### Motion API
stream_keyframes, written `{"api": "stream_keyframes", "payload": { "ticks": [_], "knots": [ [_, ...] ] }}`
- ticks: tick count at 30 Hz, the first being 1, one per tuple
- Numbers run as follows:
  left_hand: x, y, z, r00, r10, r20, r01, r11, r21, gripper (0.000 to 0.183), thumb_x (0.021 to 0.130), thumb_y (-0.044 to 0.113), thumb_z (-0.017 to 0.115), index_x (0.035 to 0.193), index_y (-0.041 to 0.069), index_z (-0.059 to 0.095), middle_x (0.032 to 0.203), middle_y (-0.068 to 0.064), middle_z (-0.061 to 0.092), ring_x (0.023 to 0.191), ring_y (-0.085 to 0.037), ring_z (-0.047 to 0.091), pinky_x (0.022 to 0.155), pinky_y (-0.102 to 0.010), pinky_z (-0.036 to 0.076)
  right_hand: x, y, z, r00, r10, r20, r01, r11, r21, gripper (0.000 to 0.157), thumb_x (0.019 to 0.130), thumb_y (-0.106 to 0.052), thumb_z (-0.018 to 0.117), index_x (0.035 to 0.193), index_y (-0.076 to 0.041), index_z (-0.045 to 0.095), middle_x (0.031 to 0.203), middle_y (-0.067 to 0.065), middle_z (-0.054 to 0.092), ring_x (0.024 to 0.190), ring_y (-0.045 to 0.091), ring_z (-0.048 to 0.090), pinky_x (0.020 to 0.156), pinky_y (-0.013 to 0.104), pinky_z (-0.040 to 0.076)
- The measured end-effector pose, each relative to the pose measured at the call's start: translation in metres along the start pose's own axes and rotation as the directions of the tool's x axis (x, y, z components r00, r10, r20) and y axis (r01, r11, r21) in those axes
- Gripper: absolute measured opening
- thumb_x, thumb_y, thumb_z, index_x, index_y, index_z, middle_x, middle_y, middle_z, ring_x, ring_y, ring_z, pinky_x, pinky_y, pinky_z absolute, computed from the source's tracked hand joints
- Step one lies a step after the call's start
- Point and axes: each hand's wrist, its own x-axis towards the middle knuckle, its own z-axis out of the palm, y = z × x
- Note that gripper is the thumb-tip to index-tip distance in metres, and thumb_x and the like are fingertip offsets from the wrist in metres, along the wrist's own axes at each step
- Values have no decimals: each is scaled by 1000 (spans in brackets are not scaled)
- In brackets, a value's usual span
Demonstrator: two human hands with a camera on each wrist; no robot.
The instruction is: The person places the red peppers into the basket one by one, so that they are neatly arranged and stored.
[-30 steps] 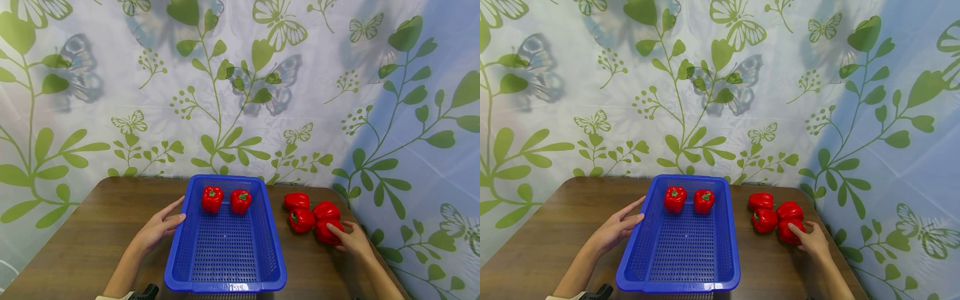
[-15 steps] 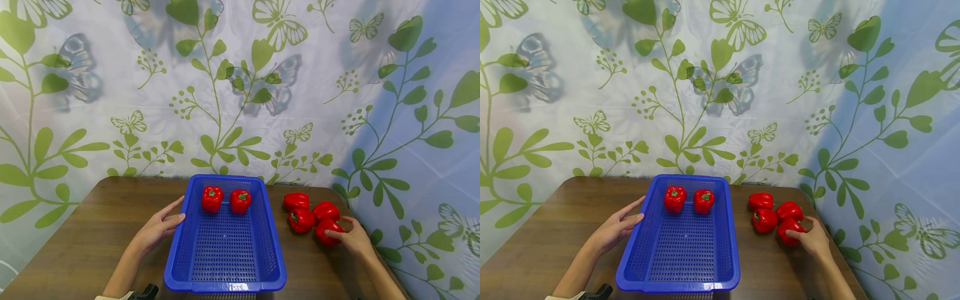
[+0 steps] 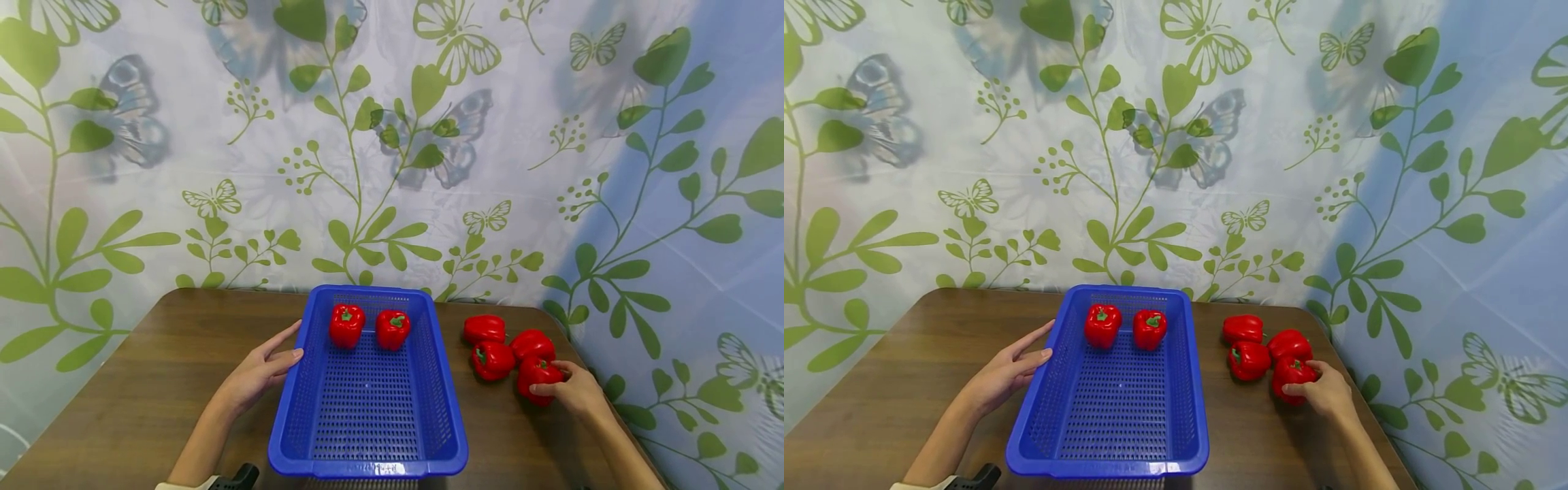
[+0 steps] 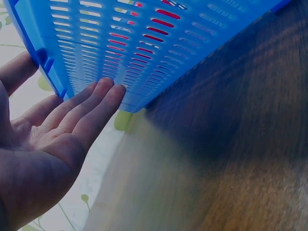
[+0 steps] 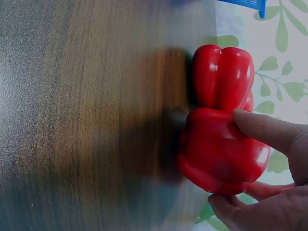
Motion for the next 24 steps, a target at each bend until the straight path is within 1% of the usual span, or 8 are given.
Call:
{"api": "stream_keyframes", "payload": {
  "ticks": [4,7,10,14,17,20,22,24],
  "knots": [
    [0,0,0,1000,-1,1,1,1000,1,67,106,24,54,164,22,19,148,-27,51,126,-32,64,103,-41,54,-1,1,1,1000,4,0,-4,1000,27,90,82,-35,83,144,11,38,136,41,48,113,48,56,86,54,53],
    [0,-1,0,1000,-1,0,1,1000,3,67,106,24,54,164,22,19,148,-27,51,126,-32,64,103,-41,54,-1,3,4,1000,-3,21,1,996,91,89,82,-30,84,145,10,35,135,40,48,111,46,59,84,50,57],
    [0,-1,0,1000,0,2,0,1000,0,67,106,24,53,164,22,19,148,-27,52,125,-32,64,103,-41,54,-1,3,5,999,-5,46,-3,987,162,88,82,-23,84,147,8,32,133,40,48,107,42,61,79,45,61],
    [0,0,0,1000,0,4,0,1000,-1,67,106,24,53,164,22,19,148,-27,52,125,-32,64,103,-40,54,-3,2,5,997,-1,82,-19,971,237,87,83,-14,82,149,5,28,136,40,43,105,40,63,75,42,63],
    [0,0,0,1000,0,1,0,1000,0,67,106,24,53,164,22,19,148,-27,51,126,-32,64,102,-40,54,-5,1,3,994,-4,112,-27,961,275,87,83,-9,80,150,5,25,138,40,41,103,37,64,76,44,64],
    [0,1,0,1000,-1,1,1,1000,-2,67,106,24,53,164,23,20,149,-27,51,126,-33,64,102,-40,54,-5,0,1,991,-4,137,-36,957,289,87,83,-5,78,150,5,24,136,41,42,99,30,66,76,45,63],
    [0,1,0,1000,-2,1,2,1000,-3,67,106,24,53,164,23,20,149,-27,51,126,-33,64,102,-41,54,-5,0,0,989,-1,150,-44,955,294,87,83,-6,79,150,4,24,135,41,43,98,28,66,77,46,63],
    [-1,1,0,1000,-2,0,2,1000,0,67,106,24,53,164,23,20,149,-27,51,126,-33,64,103,-41,54,-5,0,0,987,2,159,-51,952,300,88,85,-10,79,150,4,23,135,41,43,100,31,66,77,46,63]
  ]
}}
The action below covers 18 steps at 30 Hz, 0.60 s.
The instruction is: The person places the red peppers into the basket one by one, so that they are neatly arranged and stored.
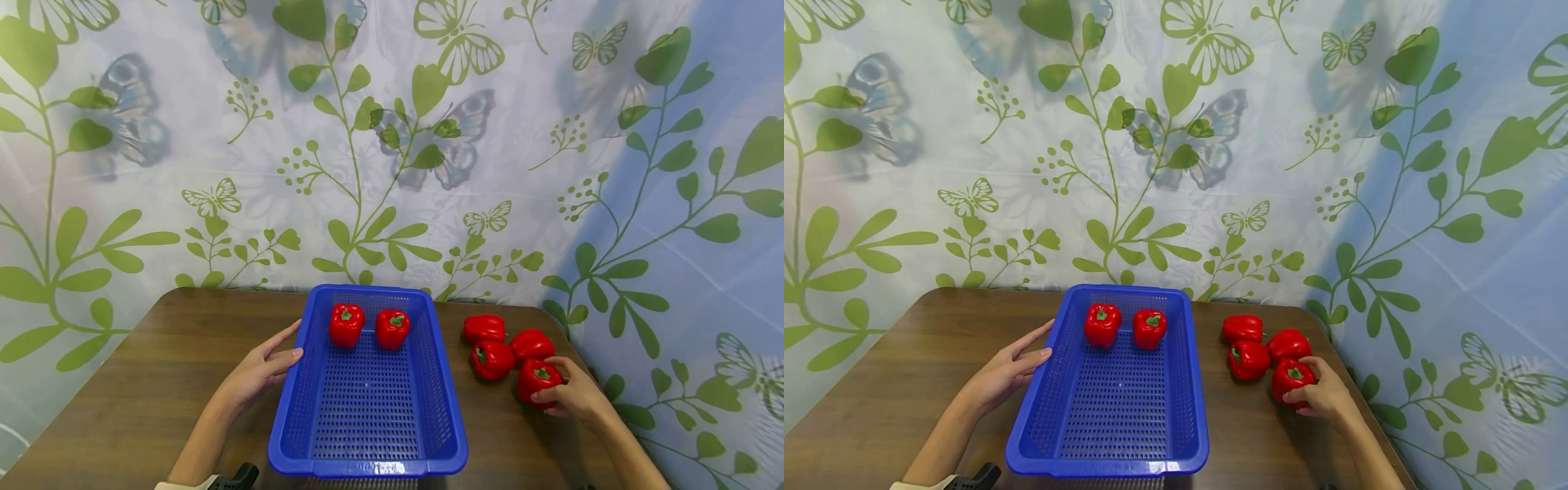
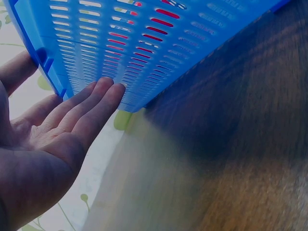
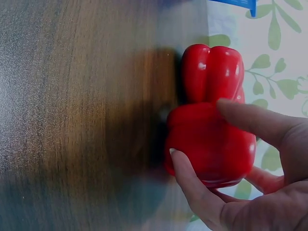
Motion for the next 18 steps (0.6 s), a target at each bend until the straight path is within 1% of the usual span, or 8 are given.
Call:
{"api": "stream_keyframes", "payload": {
  "ticks": [4,11,15,18],
  "knots": [
    [0,-1,0,1000,2,-3,-2,1000,4,67,106,24,53,164,23,20,149,-27,51,126,-33,64,103,-42,54,0,-1,1,1000,-2,-5,2,1000,-2,87,88,-20,79,151,3,24,136,39,42,105,38,64,77,46,63],
    [0,-1,0,1000,5,6,-5,1000,-8,67,106,23,53,164,23,19,148,-27,52,126,-32,63,103,-40,54,-1,-5,1,999,-16,-33,15,1000,-26,86,88,-22,80,150,4,27,137,40,44,103,33,66,77,47,63],
    [0,0,0,1000,8,13,-7,1000,-18,68,106,23,53,164,22,18,147,-27,52,126,-32,63,103,-38,54,-2,-14,-3,999,-24,-31,22,998,-53,88,88,-25,80,151,4,26,139,42,42,102,33,66,77,46,63],
    [-1,0,0,1000,11,14,-11,1000,-19,68,106,23,53,164,22,18,148,-27,52,127,-32,63,103,-38,54,-3,-24,-7,999,-38,-13,37,996,-84,89,89,-28,79,153,4,24,141,43,41,104,34,66,78,46,63]
  ]
}}
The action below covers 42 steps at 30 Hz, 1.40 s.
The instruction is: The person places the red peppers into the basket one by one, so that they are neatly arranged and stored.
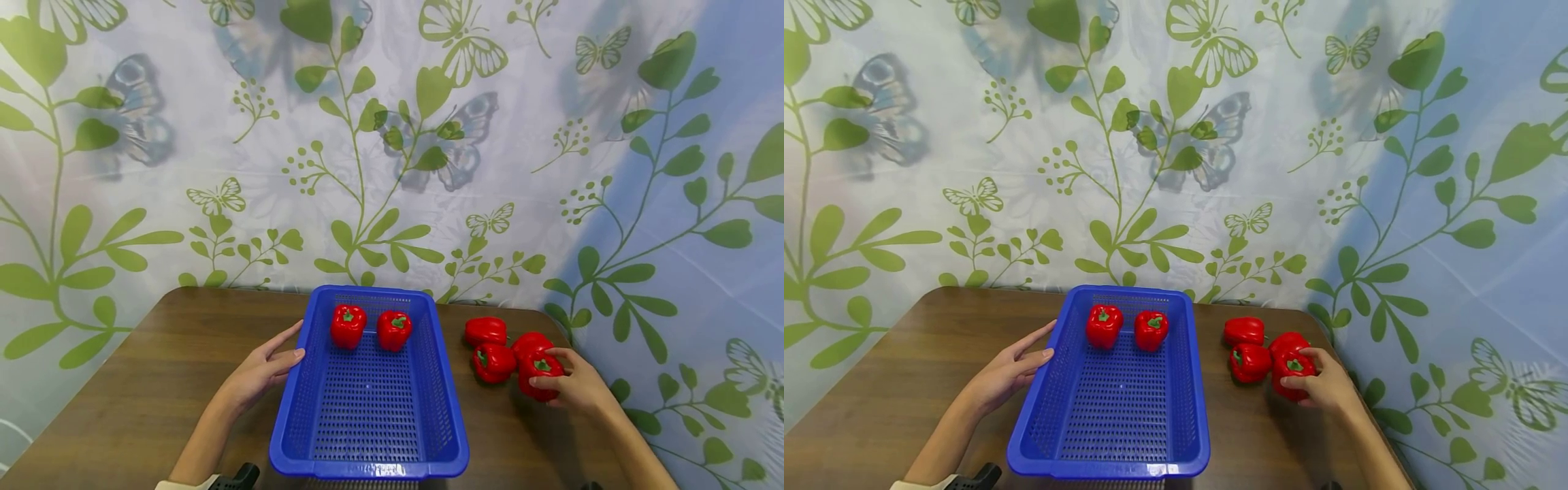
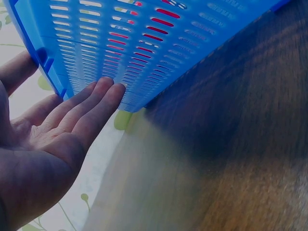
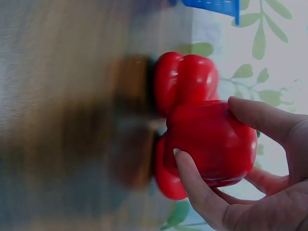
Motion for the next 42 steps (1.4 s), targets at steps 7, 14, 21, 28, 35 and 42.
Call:
{"api": "stream_keyframes", "payload": {
  "ticks": [7,14,21,28,35,42],
  "knots": [
    [-1,1,1,1000,-6,-8,6,1000,9,68,106,24,54,164,22,19,148,-27,52,126,-33,64,103,-40,54,-4,-31,-5,998,-61,23,63,995,-77,96,90,-32,79,157,4,21,144,42,41,110,38,65,77,43,63],
    [-1,1,0,1000,-3,-7,3,1000,7,67,106,24,53,164,22,19,147,-27,52,126,-32,64,102,-39,54,-6,-69,3,992,-125,35,127,989,-80,95,89,-31,79,156,4,22,148,40,39,104,31,70,76,40,63],
    [0,0,1,1000,-3,-3,3,1000,-4,67,106,23,53,164,21,19,146,-28,53,125,-32,64,102,-39,54,-1,-99,20,984,-167,55,168,986,-13,93,88,-25,81,156,4,25,147,39,42,100,32,73,78,43,63],
    [-1,0,1,1000,-3,-5,3,1000,-22,68,106,22,54,164,20,18,146,-29,53,125,-32,64,101,-38,55,5,-125,40,980,-184,74,183,983,24,91,88,-24,80,157,-1,26,153,38,34,95,39,75,83,48,62],
    [-2,-1,0,1000,6,-1,-6,1000,-28,68,106,21,53,164,20,18,147,-30,51,125,-34,64,100,-38,55,12,-149,59,964,-258,64,255,965,57,87,86,-23,82,155,-4,33,149,34,43,95,32,75,78,43,63],
    [0,0,1,1000,3,0,-3,1000,-20,68,106,22,53,164,20,18,147,-29,52,125,-33,64,101,-38,55,15,-169,78,946,-320,55,318,947,44,83,85,-23,83,153,-7,39,143,30,52,98,30,74,72,37,64]
  ]
}}
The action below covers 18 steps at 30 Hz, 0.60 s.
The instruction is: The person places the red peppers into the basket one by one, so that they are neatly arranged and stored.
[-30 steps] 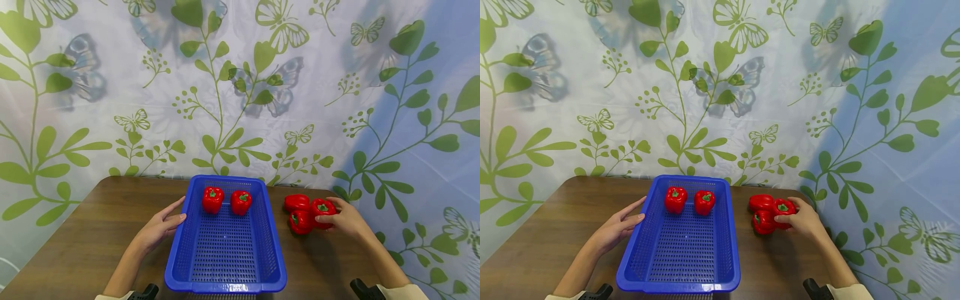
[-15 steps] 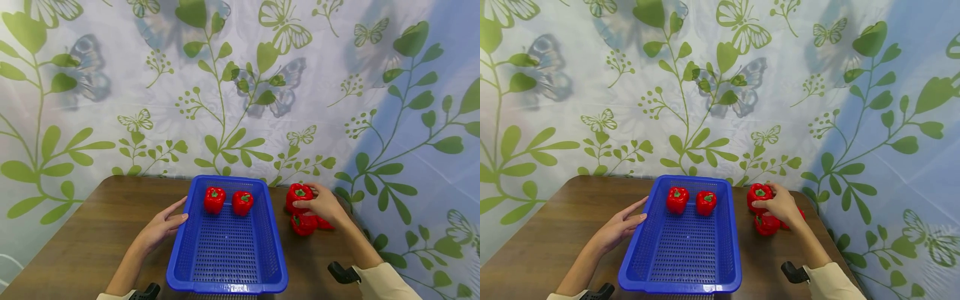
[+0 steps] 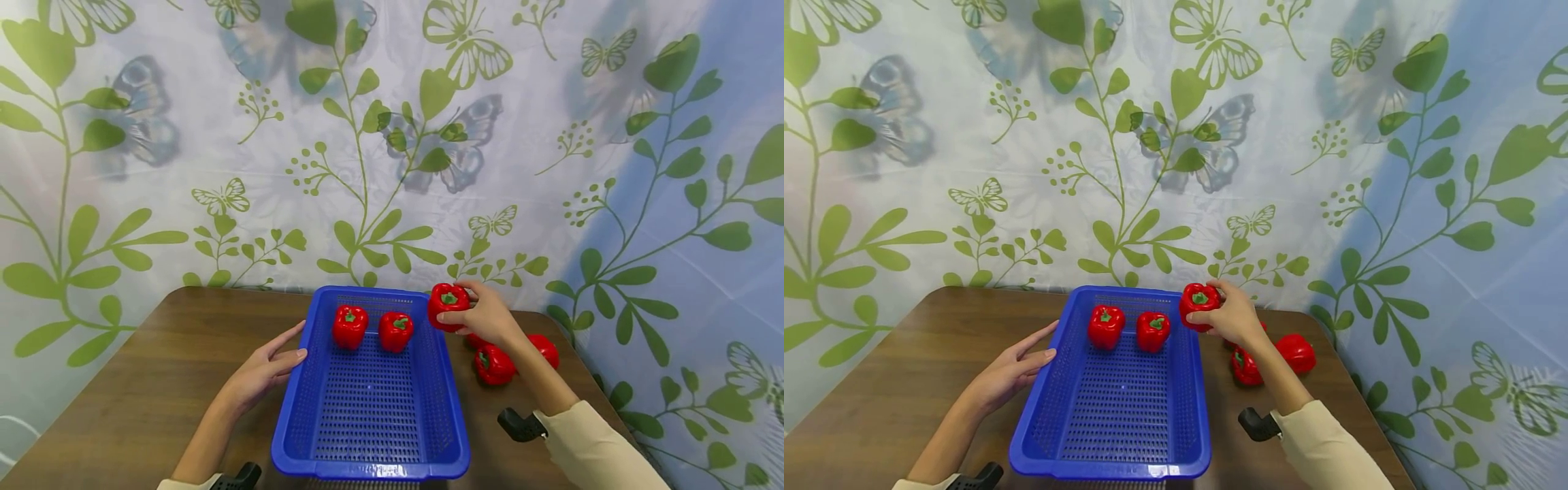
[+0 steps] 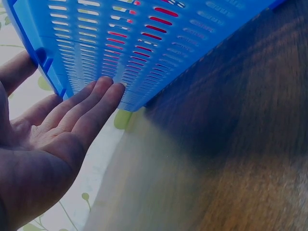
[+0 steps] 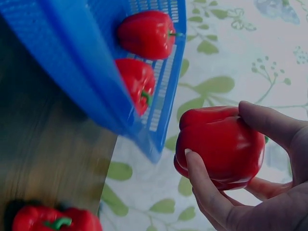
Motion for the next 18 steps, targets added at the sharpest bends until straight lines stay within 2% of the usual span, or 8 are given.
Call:
{"api": "stream_keyframes", "payload": {
  "ticks": [3,9,14,18],
  "knots": [
    [0,0,1,1000,-2,-1,2,1000,4,68,106,22,53,164,20,18,147,-29,51,126,-33,64,102,-39,55,4,-5,9,1000,-29,11,29,1000,9,83,84,-23,83,153,-7,40,143,30,52,99,31,73,71,37,64],
    [-1,1,3,1000,-4,-5,4,1000,12,68,106,23,54,164,20,18,146,-29,52,127,-35,63,103,-41,54,9,-15,29,997,-57,42,55,998,35,80,82,-21,85,151,-10,44,142,27,55,99,29,74,76,45,63],
    [-1,1,2,1000,-4,-16,4,1000,27,68,106,24,54,164,20,19,146,-29,52,126,-35,64,104,-43,53,14,-24,48,995,-72,72,69,997,43,80,80,-19,86,149,-10,47,140,24,57,101,29,72,71,39,64],
    [-2,0,2,1000,-5,-17,6,999,36,68,106,24,54,164,21,19,147,-28,52,126,-34,63,105,-44,53,17,-28,65,990,-75,118,71,997,36,80,79,-16,86,148,-9,48,142,24,56,103,29,71,74,41,64]
  ]
}}
